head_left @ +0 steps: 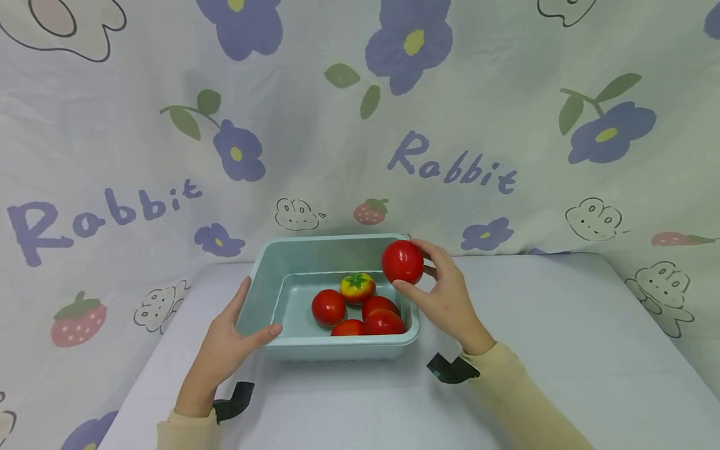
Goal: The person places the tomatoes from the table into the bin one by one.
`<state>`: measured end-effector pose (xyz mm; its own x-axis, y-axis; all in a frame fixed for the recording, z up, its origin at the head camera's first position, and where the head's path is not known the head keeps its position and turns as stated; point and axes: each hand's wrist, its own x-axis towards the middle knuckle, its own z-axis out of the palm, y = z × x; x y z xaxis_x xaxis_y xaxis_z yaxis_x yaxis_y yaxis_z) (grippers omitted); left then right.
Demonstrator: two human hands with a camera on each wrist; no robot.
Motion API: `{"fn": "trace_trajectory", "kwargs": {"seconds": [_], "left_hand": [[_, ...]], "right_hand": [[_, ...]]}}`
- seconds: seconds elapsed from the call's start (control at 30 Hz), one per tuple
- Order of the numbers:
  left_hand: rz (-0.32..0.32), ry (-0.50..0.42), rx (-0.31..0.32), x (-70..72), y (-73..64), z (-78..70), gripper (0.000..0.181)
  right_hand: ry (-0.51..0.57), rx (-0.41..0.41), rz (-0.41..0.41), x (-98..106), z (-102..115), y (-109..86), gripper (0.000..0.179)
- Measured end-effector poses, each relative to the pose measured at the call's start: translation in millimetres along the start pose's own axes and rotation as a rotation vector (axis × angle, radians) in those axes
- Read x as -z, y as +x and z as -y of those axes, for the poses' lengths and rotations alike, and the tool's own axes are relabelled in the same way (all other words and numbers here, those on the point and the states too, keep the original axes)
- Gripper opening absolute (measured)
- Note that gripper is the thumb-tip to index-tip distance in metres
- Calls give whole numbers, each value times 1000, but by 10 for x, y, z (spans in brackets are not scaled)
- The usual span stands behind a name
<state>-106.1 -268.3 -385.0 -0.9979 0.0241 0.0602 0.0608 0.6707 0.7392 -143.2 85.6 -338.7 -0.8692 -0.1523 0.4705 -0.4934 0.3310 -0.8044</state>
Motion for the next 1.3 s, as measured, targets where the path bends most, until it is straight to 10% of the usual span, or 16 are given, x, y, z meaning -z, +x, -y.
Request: {"fn": "trace_trajectory", "kwargs": {"seconds": [0.33, 1.3], "left_hand": [[-4, -11, -9, 3, 8, 7, 96], [0, 18, 23, 23, 27, -13, 98]], "right_hand": [[-38, 1, 32, -149, -376, 103, 74], [-126, 17, 24, -111, -444, 122, 60]]}}
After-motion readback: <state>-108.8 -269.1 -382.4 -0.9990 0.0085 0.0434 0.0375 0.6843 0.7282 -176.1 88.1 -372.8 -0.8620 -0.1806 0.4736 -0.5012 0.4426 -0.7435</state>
